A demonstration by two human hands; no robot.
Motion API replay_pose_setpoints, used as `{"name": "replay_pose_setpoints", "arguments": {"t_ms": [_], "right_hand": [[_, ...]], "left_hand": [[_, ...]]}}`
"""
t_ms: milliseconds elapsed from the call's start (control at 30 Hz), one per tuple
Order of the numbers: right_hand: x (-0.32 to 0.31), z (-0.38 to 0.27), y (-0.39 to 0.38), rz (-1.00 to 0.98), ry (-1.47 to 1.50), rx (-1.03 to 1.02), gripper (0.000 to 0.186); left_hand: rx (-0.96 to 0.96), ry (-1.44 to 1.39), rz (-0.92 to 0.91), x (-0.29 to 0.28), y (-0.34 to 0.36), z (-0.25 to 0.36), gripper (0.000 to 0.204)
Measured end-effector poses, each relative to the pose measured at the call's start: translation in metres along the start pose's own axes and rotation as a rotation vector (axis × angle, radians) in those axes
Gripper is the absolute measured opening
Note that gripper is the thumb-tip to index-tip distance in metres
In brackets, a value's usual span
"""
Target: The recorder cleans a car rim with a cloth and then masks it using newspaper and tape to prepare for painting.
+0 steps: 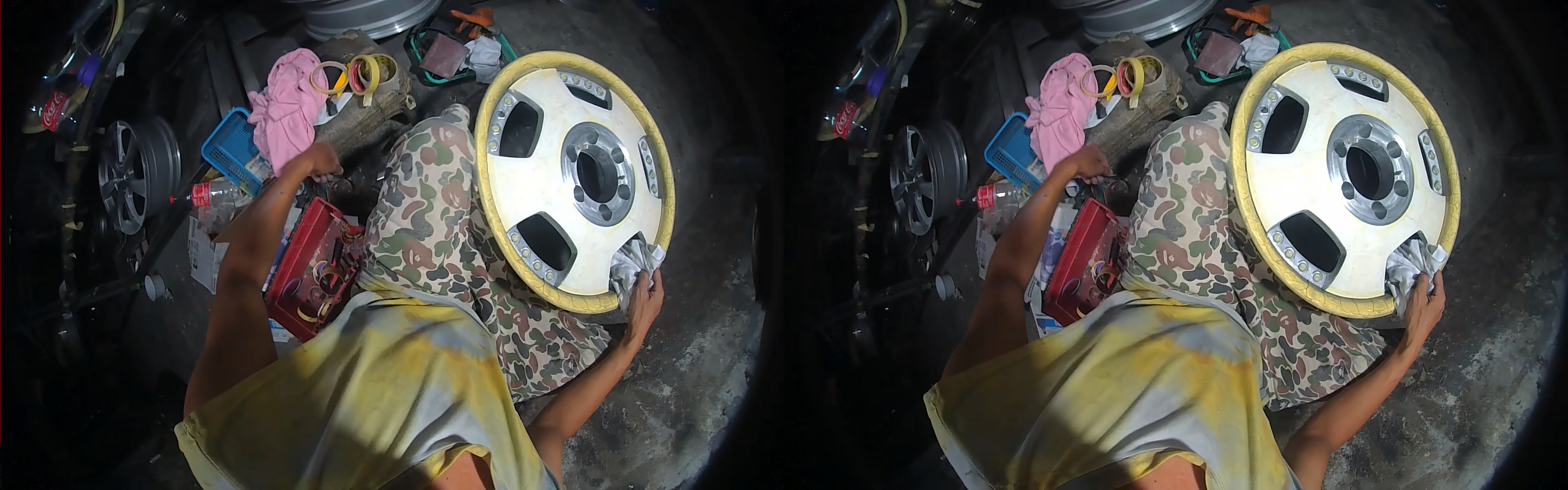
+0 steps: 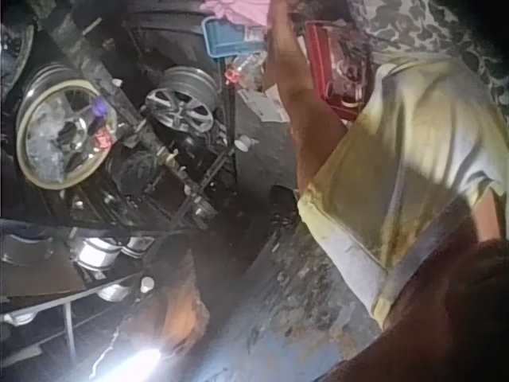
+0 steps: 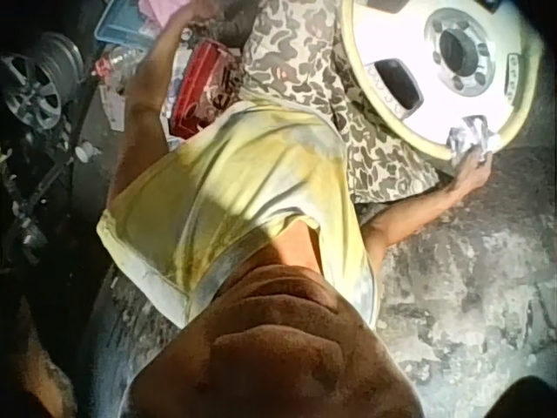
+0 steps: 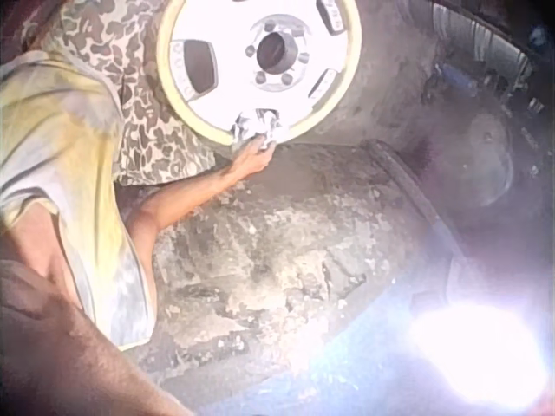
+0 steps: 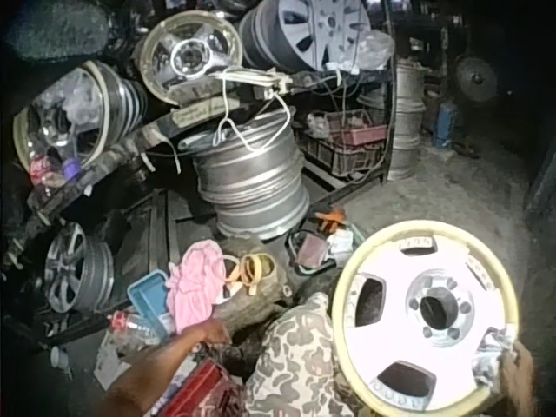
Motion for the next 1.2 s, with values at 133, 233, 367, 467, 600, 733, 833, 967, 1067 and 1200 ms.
{"name": "replay_pose_setpoints", "arguments": {"t_ms": [133,233,367,467,600,733,833,967,1067,1200], "right_hand": [[-0.002,-0.006,-0.002,0.081,-0.037,-0.081,0.052],[0.001,-0.005,-0.002,0.063,-0.040,-0.076,0.052],[0.004,-0.004,-0.001,0.095,-0.098,-0.066,0.057],[0.002,-0.009,-0.002,0.233,-0.243,-0.064,0.059],[0.008,-0.028,-0.010,0.329,-0.430,-0.066,0.053],[0.013,-0.050,-0.024,0.405,-0.457,-0.033,0.046],[0.016,-0.062,-0.031,0.439,-0.417,-0.063,0.040],[0.020,-0.065,-0.034,0.490,-0.491,-0.108,0.038],[0.022,-0.060,-0.032,0.480,-0.430,-0.110,0.041],[0.022,-0.050,-0.027,0.428,-0.478,-0.005,0.052]], "left_hand": [[0.286,0.417,0.090,0.055,0.033,-0.023,0.032],[0.183,0.530,0.095,0.081,0.067,-0.045,0.033],[0.012,0.318,0.134,0.094,0.102,-0.074,0.035],[-0.003,0.366,0.146,0.106,0.121,-0.080,0.034],[0.149,0.250,0.434,0.110,0.137,-0.052,0.028],[0.103,0.094,0.621,0.107,0.168,-0.019,0.024],[0.306,-0.141,0.763,0.102,0.193,0.003,0.023],[0.338,-0.133,0.718,0.101,0.218,0.002,0.025],[0.316,-0.028,0.675,0.092,0.212,-0.010,0.026],[0.264,0.393,0.217,0.116,0.184,-0.025,0.031]]}}
Point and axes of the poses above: each hand's wrist, its own y-axis towards the middle knuckle, its own x-axis out of the palm, z = x × y, the point moved 6 cm from there along y, towards the middle knuckle, and after that the axes turned 7 degrees about -y, right-handed, at the moved point
